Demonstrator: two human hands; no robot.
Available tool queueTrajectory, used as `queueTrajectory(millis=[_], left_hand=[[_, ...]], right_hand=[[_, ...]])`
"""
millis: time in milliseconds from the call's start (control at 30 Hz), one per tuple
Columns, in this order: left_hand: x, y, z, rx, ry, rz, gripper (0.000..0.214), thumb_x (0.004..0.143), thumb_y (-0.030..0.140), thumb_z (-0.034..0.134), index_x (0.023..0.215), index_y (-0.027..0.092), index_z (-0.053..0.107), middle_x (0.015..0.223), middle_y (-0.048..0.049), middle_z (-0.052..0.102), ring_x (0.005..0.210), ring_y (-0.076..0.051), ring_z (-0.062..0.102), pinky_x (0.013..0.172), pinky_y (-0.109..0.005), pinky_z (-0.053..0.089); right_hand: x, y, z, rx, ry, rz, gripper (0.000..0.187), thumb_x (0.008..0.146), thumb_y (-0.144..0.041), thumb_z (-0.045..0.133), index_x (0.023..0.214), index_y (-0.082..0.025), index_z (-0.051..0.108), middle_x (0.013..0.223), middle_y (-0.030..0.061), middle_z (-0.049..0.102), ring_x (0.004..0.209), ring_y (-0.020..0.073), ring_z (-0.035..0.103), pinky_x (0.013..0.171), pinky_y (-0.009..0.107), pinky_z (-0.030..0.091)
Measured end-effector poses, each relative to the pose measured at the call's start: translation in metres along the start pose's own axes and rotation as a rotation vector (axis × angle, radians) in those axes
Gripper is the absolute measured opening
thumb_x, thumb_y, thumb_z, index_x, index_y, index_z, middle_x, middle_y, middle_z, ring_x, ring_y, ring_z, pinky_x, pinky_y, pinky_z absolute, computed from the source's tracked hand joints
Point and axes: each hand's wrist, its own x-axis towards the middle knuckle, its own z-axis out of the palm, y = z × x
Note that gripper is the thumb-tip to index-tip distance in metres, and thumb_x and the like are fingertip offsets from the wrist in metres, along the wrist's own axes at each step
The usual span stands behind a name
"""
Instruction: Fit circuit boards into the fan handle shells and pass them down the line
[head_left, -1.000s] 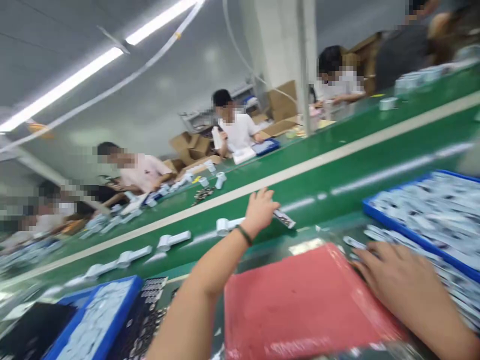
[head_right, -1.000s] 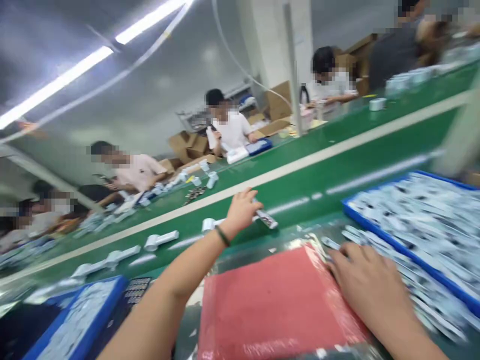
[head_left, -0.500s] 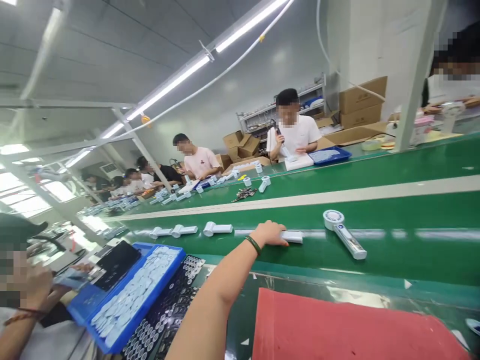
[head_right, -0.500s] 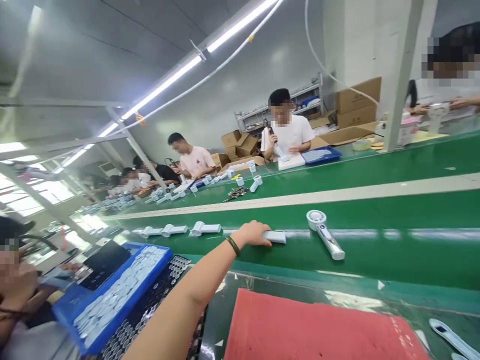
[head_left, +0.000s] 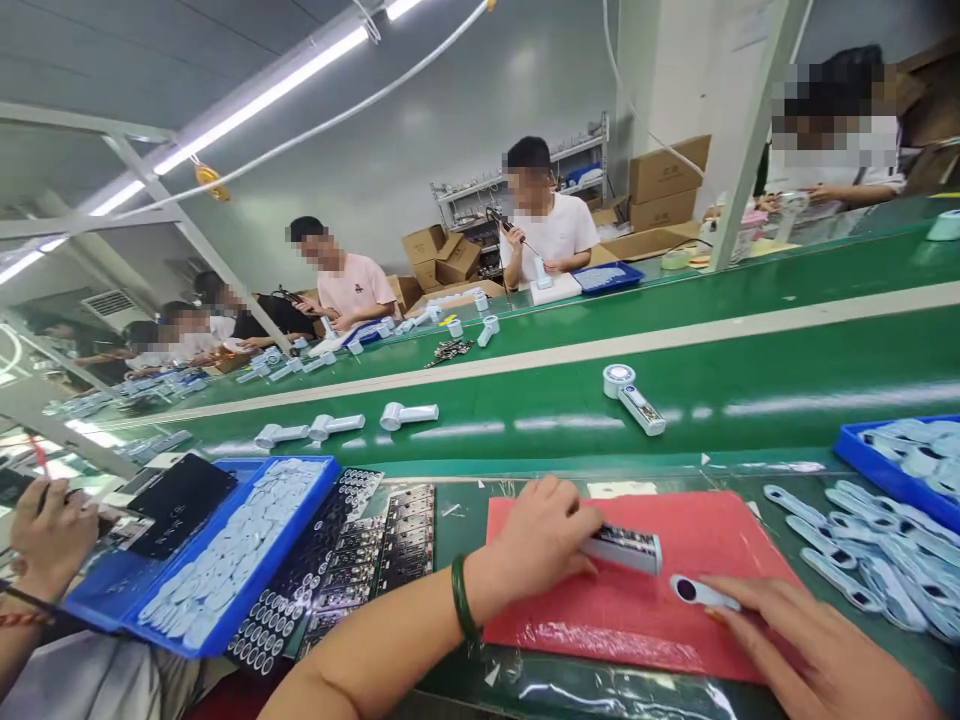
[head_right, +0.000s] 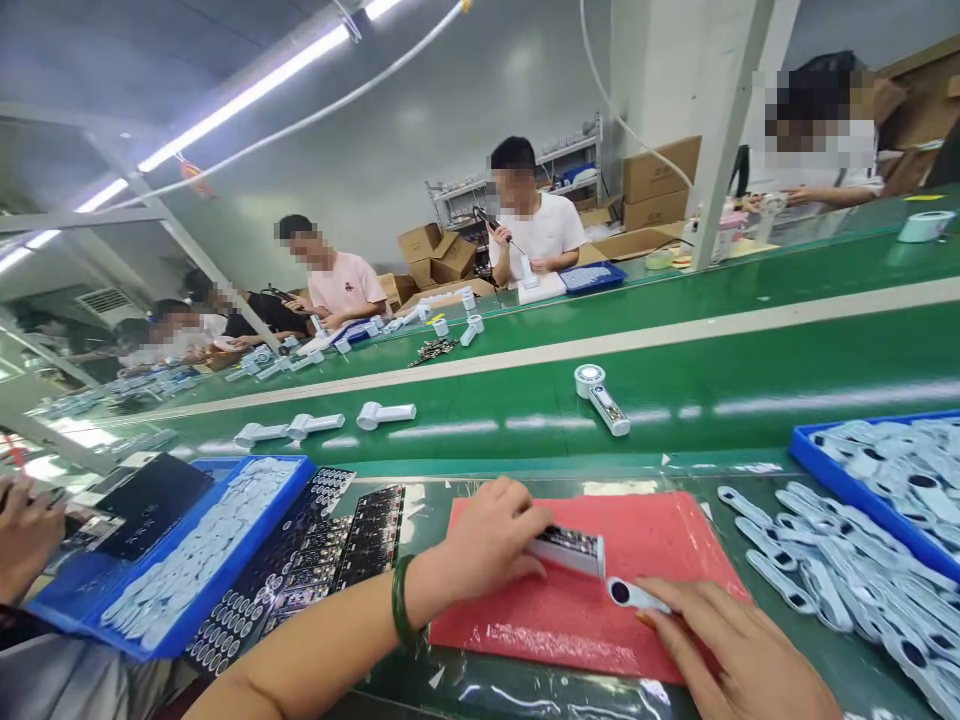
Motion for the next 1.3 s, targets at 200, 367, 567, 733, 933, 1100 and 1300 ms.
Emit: queueTrajectory(millis=[200, 367, 567, 733, 933, 1100, 1300], left_hand=[[-0.019, 0.016, 0.000, -0.239, -0.049, 0.000, 0.036, 0.088, 0.045, 0.065, 0.117, 0.024, 0.059, 0.109, -0.0064, 0.058, 0.098, -0.024, 0.050, 0.084, -0.037, 0.043], [-0.014, 0.009, 0.001, -0.364, -0.047, -0.048, 0.031, 0.092, 0.041, 0.061, 0.112, 0.017, 0.059, 0.111, -0.0094, 0.061, 0.100, -0.026, 0.050, 0.089, -0.042, 0.043], [-0.015, 0.011, -0.004, -0.655, 0.057, -0.062, 0.027, 0.090, 0.034, 0.064, 0.112, 0.021, 0.058, 0.108, -0.0054, 0.064, 0.100, -0.023, 0.052, 0.090, -0.039, 0.044], [-0.013, 0.009, -0.003, -0.742, 0.070, -0.093, 0.012, 0.096, 0.025, 0.053, 0.101, 0.022, 0.064, 0.100, -0.0042, 0.066, 0.097, -0.020, 0.055, 0.090, -0.038, 0.044], [-0.012, 0.009, -0.003, -0.705, 0.035, -0.118, 0.010, 0.092, 0.024, 0.059, 0.098, 0.023, 0.067, 0.099, -0.0044, 0.067, 0.100, -0.021, 0.058, 0.092, -0.040, 0.047], [-0.035, 0.025, -0.005, -0.636, 0.066, -0.066, 0.012, 0.089, 0.027, 0.065, 0.100, 0.023, 0.064, 0.114, -0.0067, 0.066, 0.121, -0.026, 0.054, 0.104, -0.047, 0.044], [-0.044, 0.044, -0.003, -0.516, 0.069, -0.131, 0.016, 0.092, 0.020, 0.055, 0.106, 0.021, 0.063, 0.113, -0.0071, 0.068, 0.122, -0.027, 0.054, 0.105, -0.049, 0.045]], right_hand=[[0.039, -0.050, -0.016, 0.068, -0.053, 0.082, 0.025, 0.101, -0.041, 0.044, 0.115, -0.030, 0.062, 0.109, -0.0001, 0.068, 0.093, 0.0214, 0.066, 0.074, 0.034, 0.053], [0.063, -0.069, 0.004, 0.060, -0.167, 0.087, 0.020, 0.101, -0.031, 0.044, 0.106, -0.025, 0.061, 0.100, 0.0024, 0.066, 0.089, 0.0225, 0.063, 0.073, 0.036, 0.049], [0.067, -0.088, 0.019, -0.087, -0.236, -0.046, 0.016, 0.097, -0.018, 0.046, 0.101, -0.018, 0.061, 0.090, 0.0066, 0.062, 0.083, 0.0251, 0.058, 0.072, 0.038, 0.045], [0.067, -0.087, 0.018, 0.044, -0.245, 0.044, 0.017, 0.100, -0.024, 0.046, 0.102, -0.021, 0.063, 0.096, 0.0079, 0.062, 0.089, 0.0256, 0.057, 0.077, 0.040, 0.047], [0.060, -0.067, 0.033, 0.507, -0.207, 0.244, 0.014, 0.098, -0.030, 0.050, 0.100, -0.024, 0.062, 0.110, 0.0057, 0.064, 0.104, 0.0237, 0.060, 0.092, 0.041, 0.050], [0.047, -0.072, 0.026, 0.435, -0.362, 0.231, 0.043, 0.091, -0.026, 0.062, 0.132, -0.026, 0.052, 0.128, 0.0066, 0.060, 0.118, 0.0261, 0.055, 0.102, 0.047, 0.044], [0.042, -0.082, 0.023, 0.231, -0.375, 0.104, 0.033, 0.094, -0.015, 0.056, 0.126, -0.024, 0.057, 0.116, 0.0065, 0.062, 0.107, 0.0268, 0.055, 0.094, 0.048, 0.043]])
